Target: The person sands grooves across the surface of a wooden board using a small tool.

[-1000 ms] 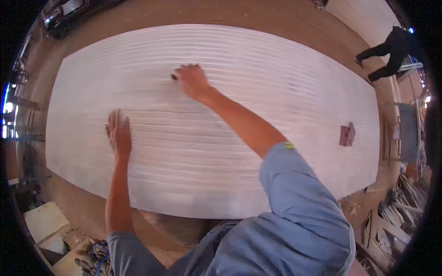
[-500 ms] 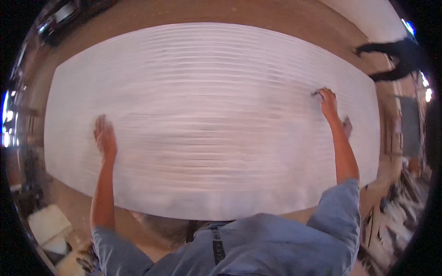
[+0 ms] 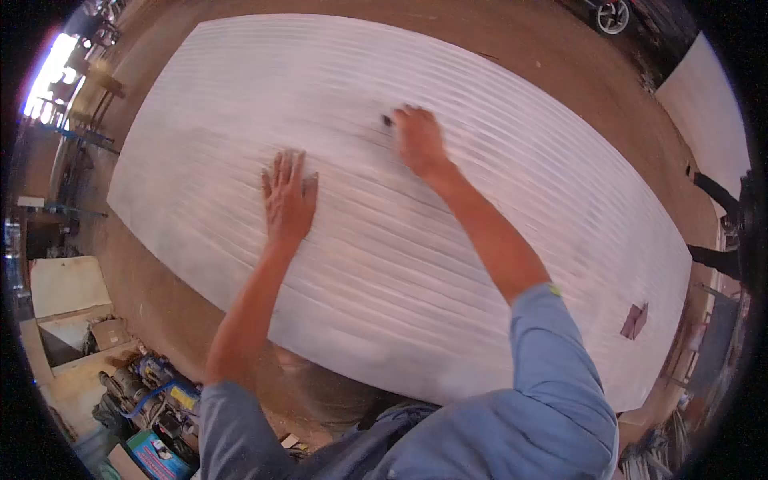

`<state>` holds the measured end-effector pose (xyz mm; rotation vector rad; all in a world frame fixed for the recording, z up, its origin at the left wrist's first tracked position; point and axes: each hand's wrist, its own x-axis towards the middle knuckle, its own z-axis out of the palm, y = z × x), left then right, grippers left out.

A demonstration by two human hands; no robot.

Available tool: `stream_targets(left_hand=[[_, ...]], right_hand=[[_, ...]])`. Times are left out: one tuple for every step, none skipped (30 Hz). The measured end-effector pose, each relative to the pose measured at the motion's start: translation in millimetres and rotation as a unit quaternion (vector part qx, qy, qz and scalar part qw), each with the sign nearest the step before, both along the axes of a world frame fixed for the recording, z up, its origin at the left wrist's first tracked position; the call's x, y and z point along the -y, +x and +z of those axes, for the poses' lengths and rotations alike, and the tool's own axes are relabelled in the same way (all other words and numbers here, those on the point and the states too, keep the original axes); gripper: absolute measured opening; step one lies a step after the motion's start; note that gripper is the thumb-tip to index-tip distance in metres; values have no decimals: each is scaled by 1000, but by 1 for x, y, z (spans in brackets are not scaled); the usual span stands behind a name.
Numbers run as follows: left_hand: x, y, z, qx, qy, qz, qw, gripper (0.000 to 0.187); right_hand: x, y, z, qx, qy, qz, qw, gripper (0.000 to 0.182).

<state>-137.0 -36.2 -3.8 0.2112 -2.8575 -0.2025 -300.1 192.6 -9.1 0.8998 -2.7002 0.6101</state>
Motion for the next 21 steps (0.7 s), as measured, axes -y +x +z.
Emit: stream_targets(left_hand=[[0,1,2,-1,-3,5,1000,50],[-2,2,5,-5,6,3,1000,49],[-3,2,9,-9,16,-1,1000,49],[-3,2,10,-14,17,-4,1000,49],[-3,0,9,-16,17,-10,1000,49],[-2,-1,8,-11,7,-5,1000,48],[-3,-1,7,-3,-3,0,1000,48],[-4,-1,6,-4,1,-9,1000,48],[-4,-1,4,-11,-2,-3,1000,47],[-3,1,3,-15,-3,2,1000,47],[-1,2,2,-14,3,-11,1000,47],[0,2,-1,-11,-15,-2,1000,48],[1,0,-6,-9,-33,4,999,48],[4,0,-10,-16,-34,-11,999,49],[6,0,-12,-23,-35,-26,999,49],[4,0,-10,-19,-27,-18,999,49],[2,0,-6,-14,-20,-7,1000,49],[1,-1,-6,-15,-17,-16,1000,49],[2,0,-7,-14,-11,-15,1000,48],[2,0,-8,-13,-8,-12,1000,47],[2,-1,-8,-12,-8,-19,1000,47]], right_hand=[[44,-13,-8,-55,-15,12,998,23],[85,-24,-4,-13,-16,20,1000,21],[118,-31,2,30,-15,25,999,18],[142,-33,7,29,3,26,999,18],[156,-37,12,27,23,24,999,17],[158,-38,13,24,24,16,999,17],[155,-37,11,25,13,13,1000,18],[146,-37,9,26,3,9,1000,18],[125,-32,13,24,5,0,1000,18],[93,-21,17,23,7,-4,1000,18],[57,-9,20,21,11,-10,1000,17],[19,1,20,23,18,-26,999,17],[-21,10,20,31,32,-40,998,18],[-65,23,19,41,47,-54,997,18],[-112,38,22,43,51,-77,995,19],[-158,52,25,44,54,-95,993,20],[-206,68,25,37,69,-123,989,24],[-259,79,10,-17,45,-136,989,29],[-308,95,16,-6,65,-149,987,32],[-359,108,12,-14,73,-171,983,31],[-406,126,9,-68,48,-201,976,29]])
